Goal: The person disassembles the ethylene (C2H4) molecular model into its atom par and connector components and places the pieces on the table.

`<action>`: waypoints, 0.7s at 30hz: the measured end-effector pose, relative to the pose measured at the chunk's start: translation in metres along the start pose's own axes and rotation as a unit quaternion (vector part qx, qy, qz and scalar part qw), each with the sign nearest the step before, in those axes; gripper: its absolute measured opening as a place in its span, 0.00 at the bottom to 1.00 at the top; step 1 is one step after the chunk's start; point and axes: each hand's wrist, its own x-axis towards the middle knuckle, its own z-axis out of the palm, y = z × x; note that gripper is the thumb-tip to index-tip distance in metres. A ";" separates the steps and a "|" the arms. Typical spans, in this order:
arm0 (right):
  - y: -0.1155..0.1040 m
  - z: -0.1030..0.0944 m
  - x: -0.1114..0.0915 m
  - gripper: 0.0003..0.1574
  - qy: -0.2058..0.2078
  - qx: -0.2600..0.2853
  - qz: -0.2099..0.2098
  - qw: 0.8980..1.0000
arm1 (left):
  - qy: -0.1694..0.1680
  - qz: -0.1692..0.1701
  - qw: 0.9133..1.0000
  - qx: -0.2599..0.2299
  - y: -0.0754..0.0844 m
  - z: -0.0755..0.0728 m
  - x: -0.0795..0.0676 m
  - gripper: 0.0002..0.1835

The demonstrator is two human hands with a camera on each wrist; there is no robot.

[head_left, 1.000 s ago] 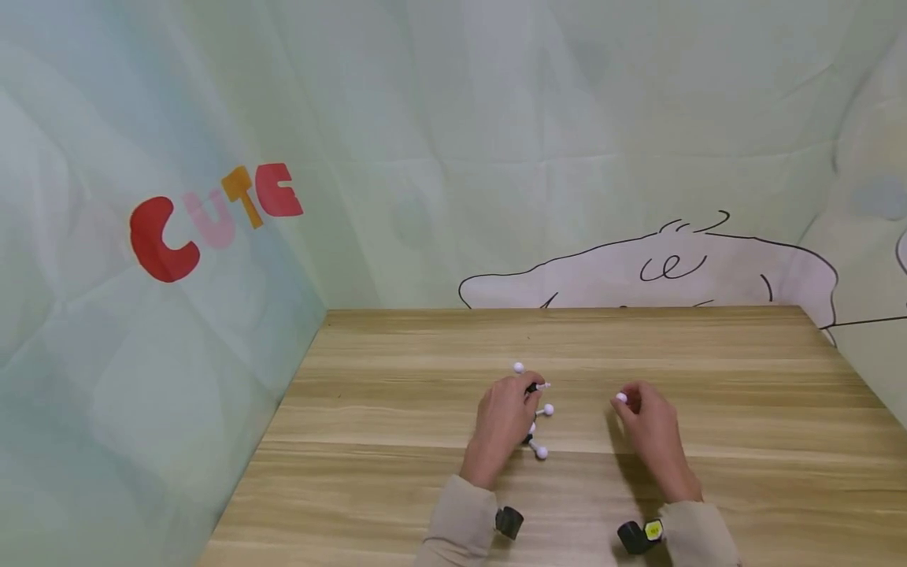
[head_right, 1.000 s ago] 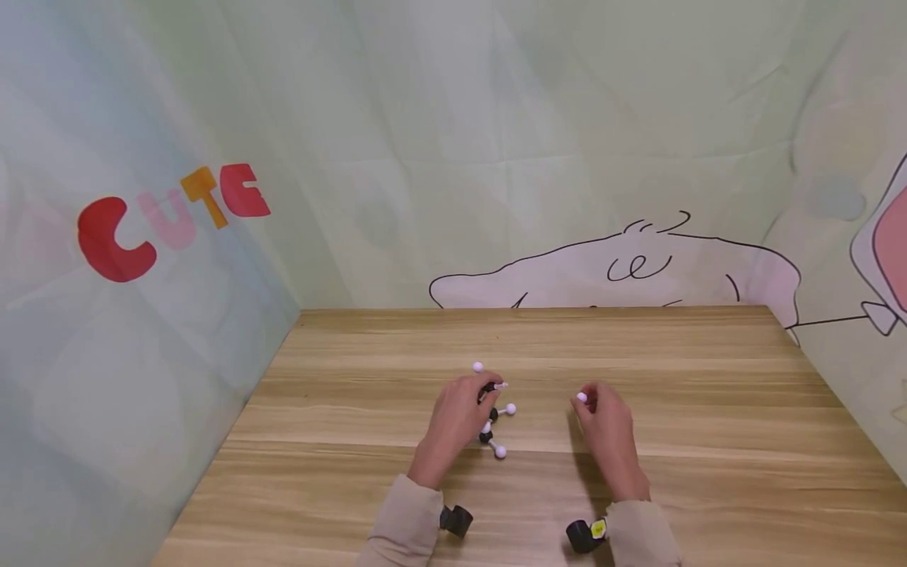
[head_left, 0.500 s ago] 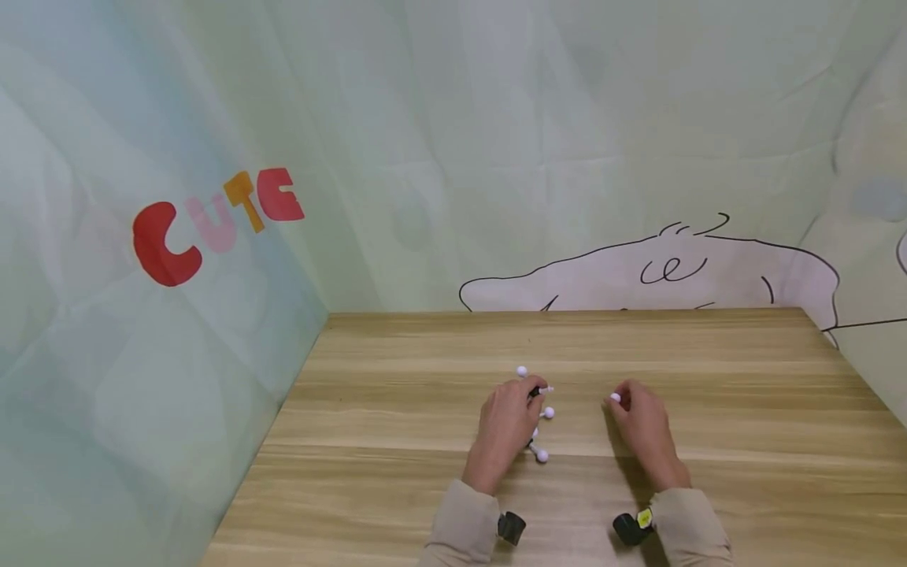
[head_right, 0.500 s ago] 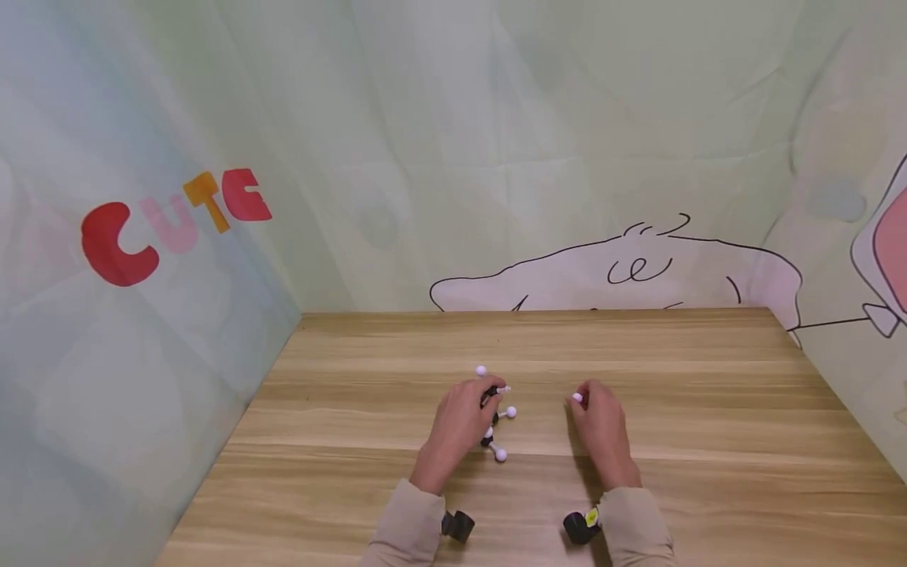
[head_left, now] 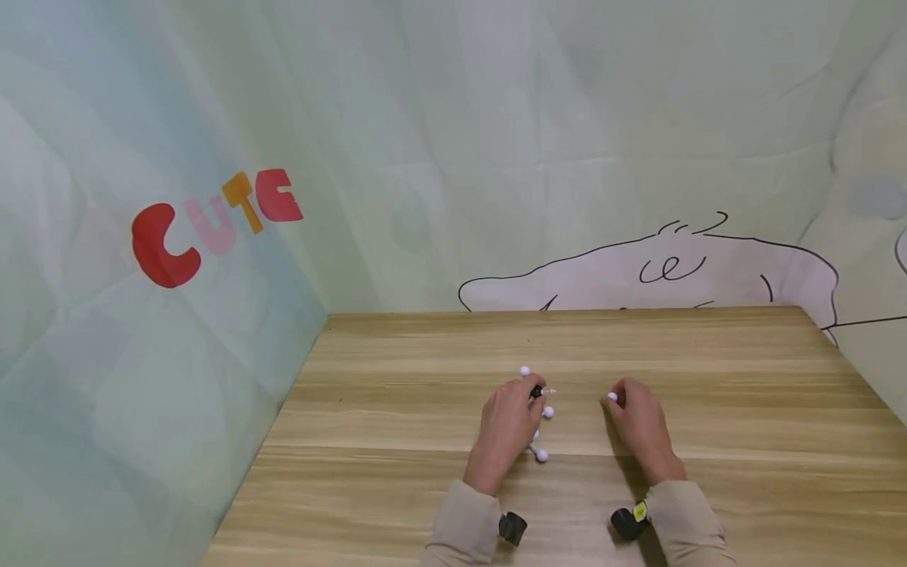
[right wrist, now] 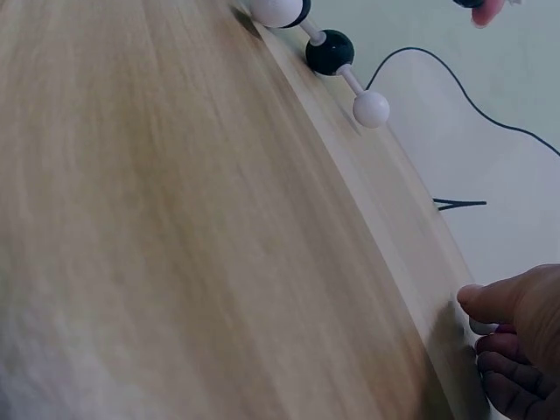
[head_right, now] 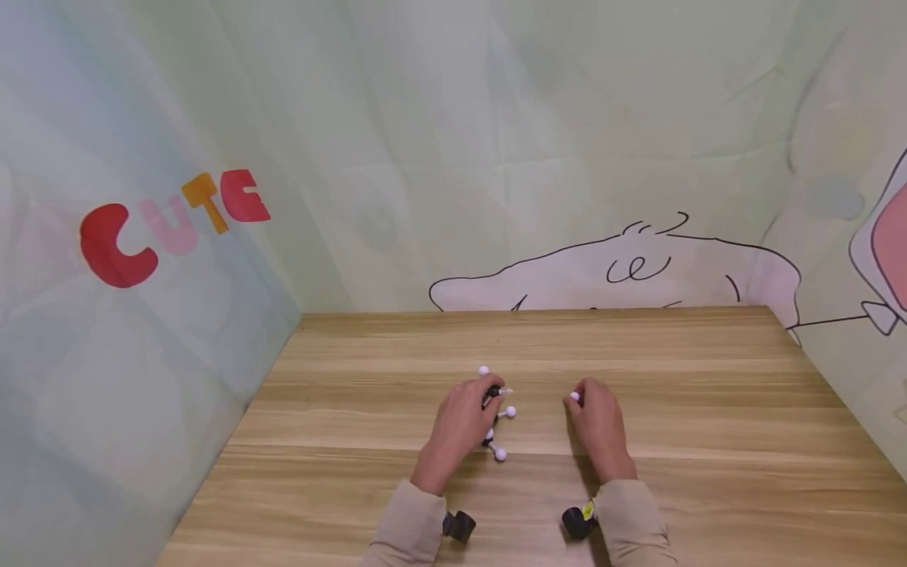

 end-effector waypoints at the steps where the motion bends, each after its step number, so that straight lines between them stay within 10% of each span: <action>1: 0.000 0.000 0.000 0.10 0.000 -0.002 0.000 1.000 | 0.000 0.001 1.000 0.001 0.000 0.000 0.000 0.10; 21: 0.000 0.003 -0.001 0.10 0.004 0.005 -0.013 1.000 | 0.002 0.005 1.000 0.003 -0.001 -0.001 -0.001 0.10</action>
